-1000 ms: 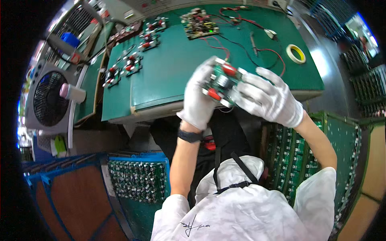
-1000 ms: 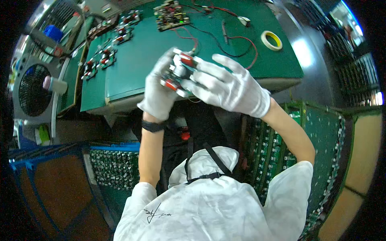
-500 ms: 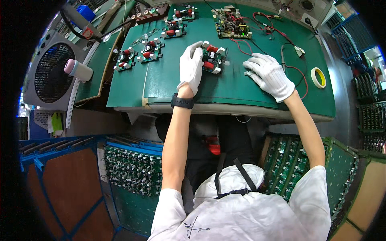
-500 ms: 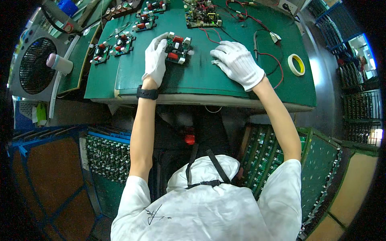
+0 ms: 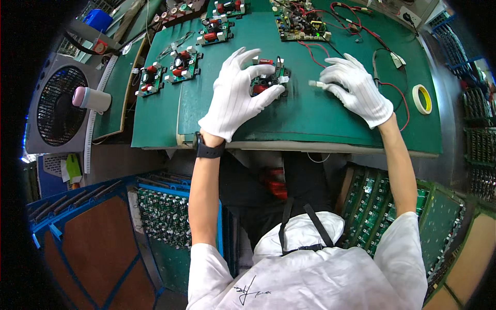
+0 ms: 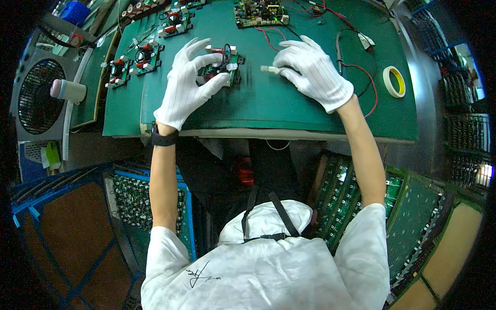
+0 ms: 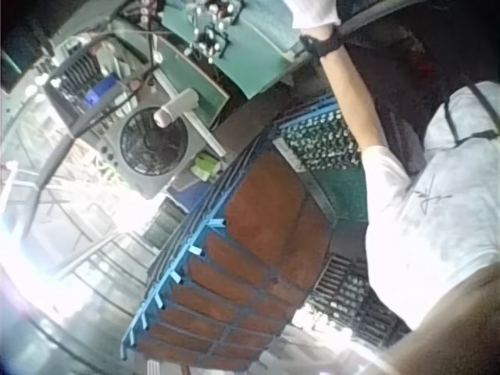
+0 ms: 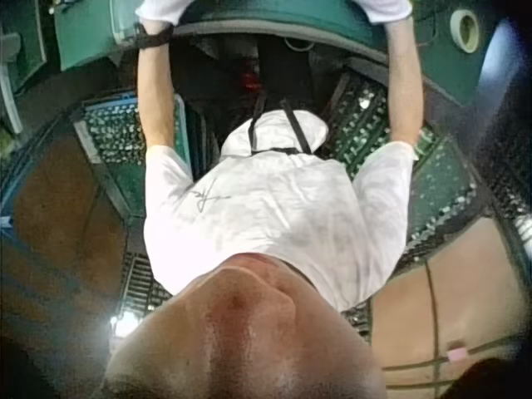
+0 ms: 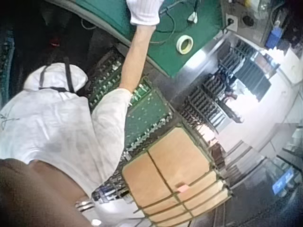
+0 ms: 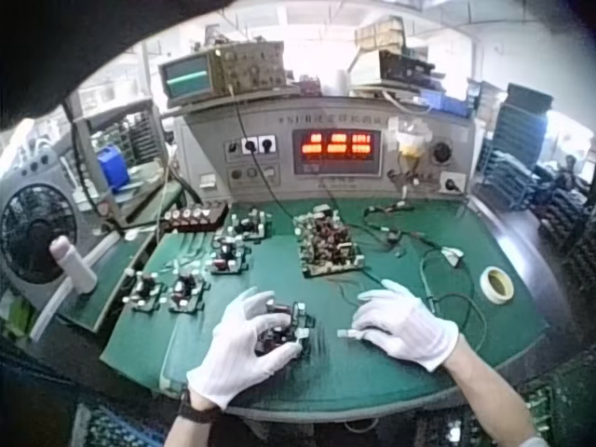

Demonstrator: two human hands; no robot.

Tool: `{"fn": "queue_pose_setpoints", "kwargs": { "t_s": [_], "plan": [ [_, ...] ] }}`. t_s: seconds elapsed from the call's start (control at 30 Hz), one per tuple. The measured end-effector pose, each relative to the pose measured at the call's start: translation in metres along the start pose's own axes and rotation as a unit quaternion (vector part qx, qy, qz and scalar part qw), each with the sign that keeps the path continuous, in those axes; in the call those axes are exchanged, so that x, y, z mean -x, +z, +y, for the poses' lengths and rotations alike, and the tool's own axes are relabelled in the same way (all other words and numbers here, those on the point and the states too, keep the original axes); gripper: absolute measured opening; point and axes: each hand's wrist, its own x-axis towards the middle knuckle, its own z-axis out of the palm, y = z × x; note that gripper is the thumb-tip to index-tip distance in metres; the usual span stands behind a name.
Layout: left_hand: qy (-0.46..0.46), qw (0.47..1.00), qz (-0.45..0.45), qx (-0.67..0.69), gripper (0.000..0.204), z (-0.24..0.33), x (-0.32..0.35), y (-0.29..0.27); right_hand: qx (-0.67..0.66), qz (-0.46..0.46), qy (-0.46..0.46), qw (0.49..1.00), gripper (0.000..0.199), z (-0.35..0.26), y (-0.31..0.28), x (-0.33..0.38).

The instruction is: Testing electronic circuit boards using a power supply unit and a probe.

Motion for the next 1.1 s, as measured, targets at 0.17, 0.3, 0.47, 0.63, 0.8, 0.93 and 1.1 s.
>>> {"fn": "queue_pose_setpoints", "kwargs": {
  "t_s": [0.17,0.3,0.47,0.63,0.8,0.93,1.1],
  "plan": [
    [0.020,0.998,0.001,0.057,0.030,-0.022,-0.002,0.021,-0.174,0.094,0.017,0.980,0.016,-0.013,0.015,-0.037],
    [0.011,0.994,-0.004,0.110,0.028,-0.024,-0.002,0.023,-0.207,0.081,0.063,0.973,0.016,-0.014,0.027,-0.036],
    [-0.009,0.992,-0.031,0.120,0.028,-0.026,-0.005,0.020,-0.241,0.133,0.047,0.960,0.017,-0.015,0.035,-0.037],
    [-0.025,0.988,-0.017,0.154,0.028,-0.026,-0.003,0.024,-0.287,0.147,0.066,0.944,0.017,-0.019,0.041,-0.036],
    [-0.017,0.989,-0.016,0.149,0.029,-0.029,-0.002,0.027,-0.311,0.138,0.081,0.937,0.017,-0.016,0.048,-0.033],
    [-0.003,0.992,-0.016,0.124,0.029,-0.027,-0.001,0.025,-0.363,0.115,0.115,0.918,0.017,-0.017,0.050,-0.034],
    [0.012,0.991,-0.009,0.131,0.027,-0.029,0.000,0.025,-0.374,0.113,0.101,0.915,0.018,-0.021,0.053,-0.035]
  ]
}}
